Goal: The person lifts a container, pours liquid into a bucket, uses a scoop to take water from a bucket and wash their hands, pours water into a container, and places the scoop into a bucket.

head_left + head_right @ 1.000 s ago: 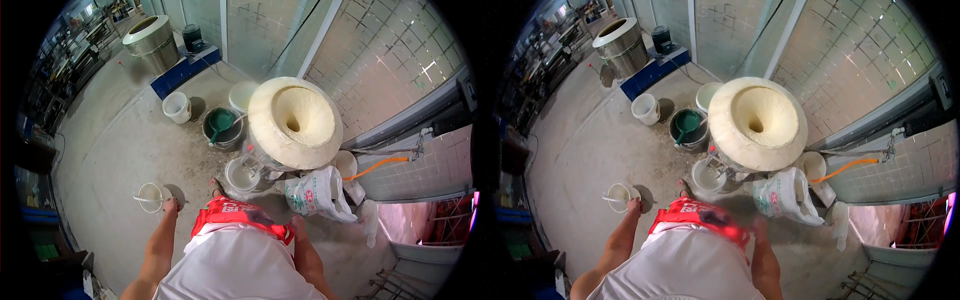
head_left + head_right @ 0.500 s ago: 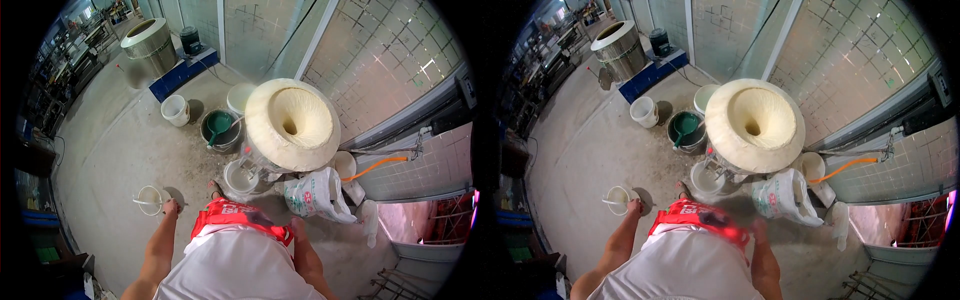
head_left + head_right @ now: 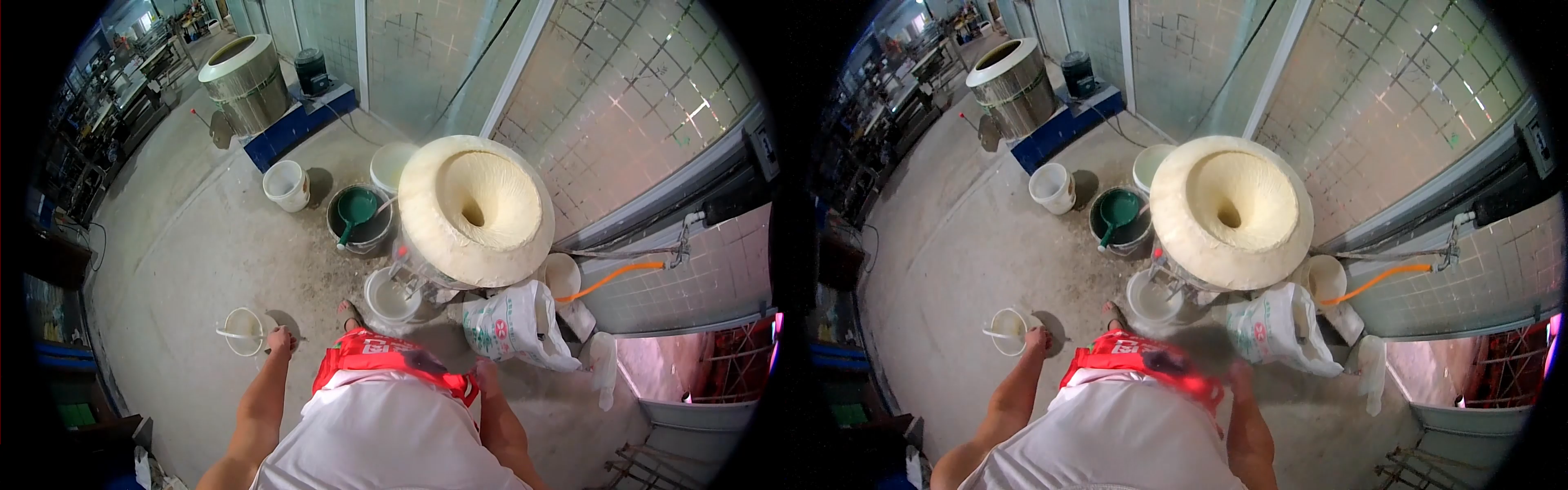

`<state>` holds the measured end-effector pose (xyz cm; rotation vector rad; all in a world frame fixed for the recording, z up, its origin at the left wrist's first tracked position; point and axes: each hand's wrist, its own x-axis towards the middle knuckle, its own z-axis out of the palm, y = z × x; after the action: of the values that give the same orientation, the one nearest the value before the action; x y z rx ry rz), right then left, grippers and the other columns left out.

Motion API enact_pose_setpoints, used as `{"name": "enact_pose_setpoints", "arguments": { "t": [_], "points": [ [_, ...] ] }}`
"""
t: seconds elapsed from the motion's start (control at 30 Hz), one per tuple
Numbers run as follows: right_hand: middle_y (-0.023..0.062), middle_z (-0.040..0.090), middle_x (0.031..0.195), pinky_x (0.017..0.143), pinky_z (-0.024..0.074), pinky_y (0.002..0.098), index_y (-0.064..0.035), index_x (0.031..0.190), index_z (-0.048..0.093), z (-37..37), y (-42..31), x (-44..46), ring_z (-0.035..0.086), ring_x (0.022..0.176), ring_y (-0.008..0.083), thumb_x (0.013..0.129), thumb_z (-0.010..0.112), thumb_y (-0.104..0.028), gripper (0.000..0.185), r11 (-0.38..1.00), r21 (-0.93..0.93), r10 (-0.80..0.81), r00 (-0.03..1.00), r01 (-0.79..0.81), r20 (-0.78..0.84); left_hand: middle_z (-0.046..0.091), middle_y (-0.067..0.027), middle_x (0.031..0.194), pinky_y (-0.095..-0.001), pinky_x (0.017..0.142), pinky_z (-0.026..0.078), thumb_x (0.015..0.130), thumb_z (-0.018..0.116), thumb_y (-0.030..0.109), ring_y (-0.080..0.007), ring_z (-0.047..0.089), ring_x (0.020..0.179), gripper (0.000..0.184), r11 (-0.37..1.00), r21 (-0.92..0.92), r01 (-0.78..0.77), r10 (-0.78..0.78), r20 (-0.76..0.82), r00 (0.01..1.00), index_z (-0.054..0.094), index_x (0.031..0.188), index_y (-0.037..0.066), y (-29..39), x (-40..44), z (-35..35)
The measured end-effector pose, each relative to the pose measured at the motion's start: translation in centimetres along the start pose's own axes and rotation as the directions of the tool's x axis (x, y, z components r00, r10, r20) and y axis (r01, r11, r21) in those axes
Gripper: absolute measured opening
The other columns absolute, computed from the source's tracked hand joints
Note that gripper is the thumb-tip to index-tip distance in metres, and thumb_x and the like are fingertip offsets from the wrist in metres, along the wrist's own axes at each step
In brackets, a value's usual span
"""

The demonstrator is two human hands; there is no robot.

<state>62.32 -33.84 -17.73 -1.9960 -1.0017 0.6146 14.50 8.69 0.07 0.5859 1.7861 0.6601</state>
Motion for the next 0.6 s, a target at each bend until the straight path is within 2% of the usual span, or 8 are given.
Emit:
{"name": "enact_pose_setpoints", "arguments": {
  "t": [0.1, 0.17, 0.23, 0.37, 0.43, 0.47, 0.5, 0.6],
  "points": [
    [0.0129, 0.05, 0.06, 0.039, 0.0392, 0.0289, 0.0038, 0.095, 0.049, -0.4, -1.1, 0.1, 0.048, 0.044, 0.0211, 0.069, 0.04, 0.002, 0.028, 0.989, 0.066, 0.13, 0.991, -0.129, -0.011, 0.047, -0.0048, 0.059, -0.0267, 0.034, 0.037, 0.076, 0.045, 0.013, -0.0155, 0.047, 0.043, 0.01, 1.0, 0.003, 0.009, -0.009, 0.01, 1.0, 0.051, 0.078, 0.005, 0.3, -0.1, 0.2],
    [0.0128, 0.049, 0.06, 0.039, 0.0385, 0.0292, 0.0033, 0.095, 0.049, -2.0, -7.1, 0.9, 0.048, 0.044, 0.0208, 0.069, 0.04, 0.002, 0.028, 0.782, 0.307, 0.556, 0.83, -0.542, 0.05, 0.048, -0.0049, 0.06, -0.0268, 0.035, 0.037, 0.076, 0.045, 0.014, -0.0155, 0.047, 0.044, 0.011, 1.0, 0.022, 0.008, -0.008, 0.016, 1.0, 0.051, 0.078, 0.005, 0.5, -0.1, 0.3],
    [0.0126, 0.049, 0.059, 0.038, 0.0379, 0.0296, 0.0028, 0.095, 0.049, -3.3, -14.0, 2.0, 0.047, 0.044, 0.0206, 0.069, 0.04, 0.002, 0.028, 0.554, 0.453, 0.757, 0.649, -0.699, 0.076, 0.048, -0.005, 0.061, -0.0271, 0.036, 0.037, 0.076, 0.046, 0.015, -0.0157, 0.048, 0.046, 0.011, 1.0, 0.031, 0.004, -0.005, 0.024, 1.0, 0.051, 0.078, 0.005, 0.4, 0.2, 0.3],
    [0.0121, 0.05, 0.059, 0.038, 0.0377, 0.03, 0.0017, 0.094, 0.051, -2.6, -11.1, 1.3, 0.048, 0.045, 0.0202, 0.07, 0.04, 0.0, 0.026, 0.568, 0.444, 0.751, 0.657, -0.693, 0.066, 0.048, -0.0053, 0.062, -0.0277, 0.037, 0.038, 0.076, 0.046, 0.016, -0.0164, 0.049, 0.047, 0.012, 0.998, 0.052, 0.03, -0.033, 0.043, 0.999, 0.051, 0.08, 0.005, 0.5, 0.3, 0.3],
    [0.0117, 0.05, 0.059, 0.04, 0.0389, 0.0302, 0.002, 0.093, 0.051, -1.7, -6.5, 0.6, 0.049, 0.047, 0.0205, 0.071, 0.04, -0.002, 0.025, 0.776, 0.238, 0.589, 0.806, -0.584, 0.058, 0.048, -0.0055, 0.062, -0.0278, 0.037, 0.038, 0.076, 0.046, 0.016, -0.0166, 0.048, 0.047, 0.013, 0.999, 0.044, -0.006, 0.003, 0.055, 0.998, 0.05, 0.08, 0.005, -0.2, 1.3, 0.1],
    [0.0116, 0.05, 0.06, 0.041, 0.0396, 0.0303, 0.0021, 0.093, 0.051, -1.0, -3.4, -0.2, 0.05, 0.048, 0.0207, 0.072, 0.041, -0.004, 0.024, 0.946, -0.088, 0.32, 0.943, -0.312, 0.09, 0.048, -0.0056, 0.062, -0.0278, 0.037, 0.037, 0.076, 0.047, 0.017, -0.0167, 0.048, 0.046, 0.013, 0.999, 0.043, -0.024, 0.021, 0.063, 0.998, 0.05, 0.08, 0.005, -0.3, 1.6, 0.1],
    [0.0114, 0.051, 0.06, 0.041, 0.0402, 0.0304, 0.0023, 0.092, 0.052, -0.8, -1.7, -0.4, 0.05, 0.049, 0.0208, 0.073, 0.041, -0.005, 0.024, 0.916, -0.401, 0.043, 0.988, 0.022, 0.151, 0.048, -0.0056, 0.061, -0.0277, 0.037, 0.037, 0.076, 0.047, 0.016, -0.0166, 0.047, 0.046, 0.013, 1.0, 0.003, -0.015, 0.015, 0.055, 0.998, 0.05, 0.079, 0.005, -0.2, 1.3, 0.1],
    [0.0119, 0.052, 0.064, 0.046, 0.0426, 0.0303, 0.0027, 0.093, 0.052, -1.9, -4.6, -0.3, 0.053, 0.054, 0.0215, 0.075, 0.041, -0.009, 0.024, 0.809, -0.58, 0.017, 0.981, 0.1, 0.193, 0.046, -0.0054, 0.057, -0.0275, 0.036, 0.036, 0.074, 0.048, 0.015, -0.0164, 0.045, 0.043, 0.012, 0.998, -0.057, 0.005, -0.003, 0.034, 0.999, 0.049, 0.078, 0.004, 0.4, 0.1, 0.2]
  ]
}}
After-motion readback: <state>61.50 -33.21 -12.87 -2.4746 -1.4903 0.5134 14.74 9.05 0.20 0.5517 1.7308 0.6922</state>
